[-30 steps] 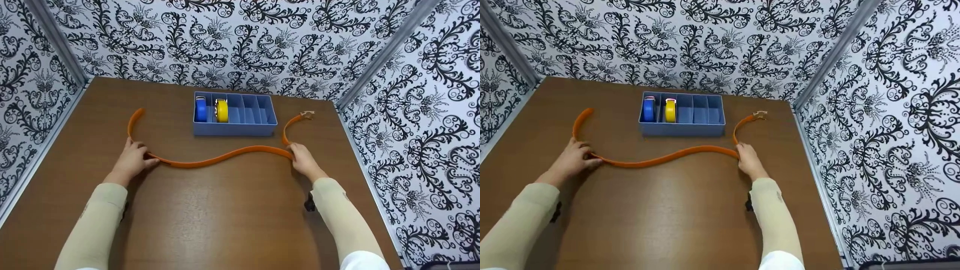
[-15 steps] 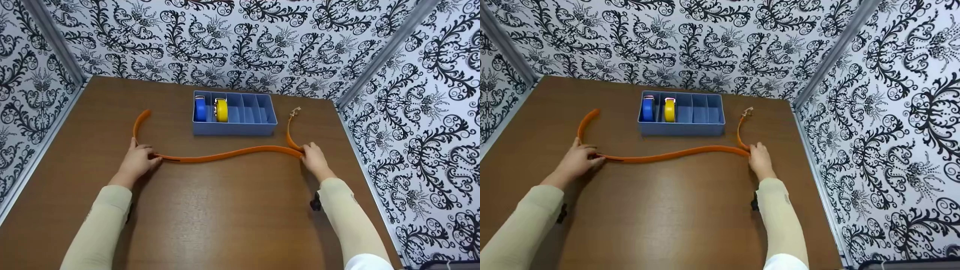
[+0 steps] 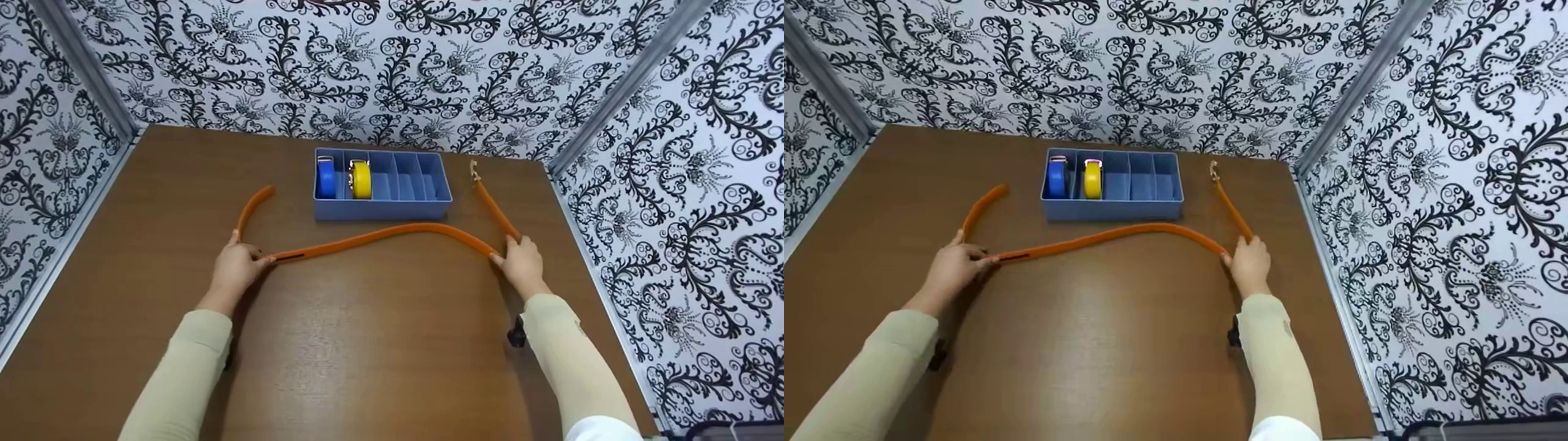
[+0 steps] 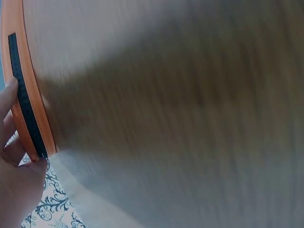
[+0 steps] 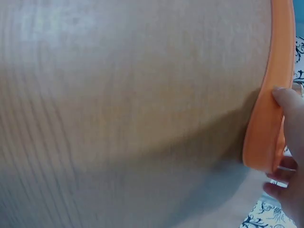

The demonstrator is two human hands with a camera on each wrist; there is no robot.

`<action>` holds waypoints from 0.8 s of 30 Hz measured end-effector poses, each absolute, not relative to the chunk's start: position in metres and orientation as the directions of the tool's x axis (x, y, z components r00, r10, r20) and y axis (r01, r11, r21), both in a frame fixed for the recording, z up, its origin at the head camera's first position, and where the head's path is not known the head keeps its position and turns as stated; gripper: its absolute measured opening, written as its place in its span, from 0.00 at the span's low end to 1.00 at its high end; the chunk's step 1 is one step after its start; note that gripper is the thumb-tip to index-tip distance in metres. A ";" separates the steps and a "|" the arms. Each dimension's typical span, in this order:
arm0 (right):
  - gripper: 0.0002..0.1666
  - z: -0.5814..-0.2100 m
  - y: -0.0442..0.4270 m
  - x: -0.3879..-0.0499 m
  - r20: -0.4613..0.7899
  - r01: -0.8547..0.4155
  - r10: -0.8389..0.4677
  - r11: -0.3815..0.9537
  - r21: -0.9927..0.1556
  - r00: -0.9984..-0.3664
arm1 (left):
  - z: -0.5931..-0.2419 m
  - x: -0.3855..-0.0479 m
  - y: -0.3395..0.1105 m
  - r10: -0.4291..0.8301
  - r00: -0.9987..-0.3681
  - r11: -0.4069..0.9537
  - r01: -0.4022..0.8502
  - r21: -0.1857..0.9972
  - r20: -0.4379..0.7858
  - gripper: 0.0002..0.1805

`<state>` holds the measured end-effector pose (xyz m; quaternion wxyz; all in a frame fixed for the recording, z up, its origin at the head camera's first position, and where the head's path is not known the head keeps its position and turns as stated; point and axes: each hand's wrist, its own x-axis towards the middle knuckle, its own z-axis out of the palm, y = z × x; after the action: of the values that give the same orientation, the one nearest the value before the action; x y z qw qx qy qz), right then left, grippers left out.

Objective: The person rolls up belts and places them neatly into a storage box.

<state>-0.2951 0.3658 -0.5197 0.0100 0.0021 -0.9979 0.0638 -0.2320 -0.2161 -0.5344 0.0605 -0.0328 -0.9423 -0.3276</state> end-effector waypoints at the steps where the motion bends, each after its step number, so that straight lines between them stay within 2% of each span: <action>1: 0.39 -0.521 0.363 -0.296 0.043 -0.021 -0.016 0.994 -0.107 -0.999 | -0.534 -0.231 -0.214 0.013 -0.991 0.783 0.094 0.615 0.135 0.13; 6: 0.27 -0.530 0.337 -0.296 0.202 -0.176 -0.171 0.984 -0.010 -0.964 | -0.532 -0.225 -0.202 -0.026 -0.990 0.785 0.066 0.615 0.139 0.14; 10: 0.25 -0.537 0.298 -0.291 0.371 -0.289 -0.276 0.957 0.022 -0.887 | -0.531 -0.219 -0.193 -0.024 -0.987 0.807 0.074 0.586 0.158 0.15; 13: 0.26 -0.537 0.263 -0.284 0.416 -0.328 -0.260 0.940 -0.099 -0.871 | -0.531 -0.217 -0.185 -0.039 -0.987 0.822 0.059 0.567 0.159 0.15; 17: 0.25 -0.538 0.217 -0.271 0.371 -0.338 -0.204 0.876 -0.344 -0.906 | -0.531 -0.213 -0.175 -0.099 -0.986 0.811 -0.003 0.586 0.133 0.15; 20: 0.23 -0.541 0.186 -0.261 0.291 -0.340 -0.222 0.819 -0.462 -0.931 | -0.529 -0.209 -0.166 -0.126 -0.987 0.793 -0.041 0.608 0.097 0.16; 24: 0.28 -0.546 0.154 -0.251 0.119 -0.311 -0.310 0.701 -0.642 -0.943 | -0.527 -0.202 -0.153 -0.138 -0.989 0.782 -0.079 0.619 0.048 0.15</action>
<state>-0.2511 0.1537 -0.5457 0.0009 0.1681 -0.9222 0.3481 -0.2024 -0.1534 -0.5271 0.0454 0.0574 -0.9428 -0.3253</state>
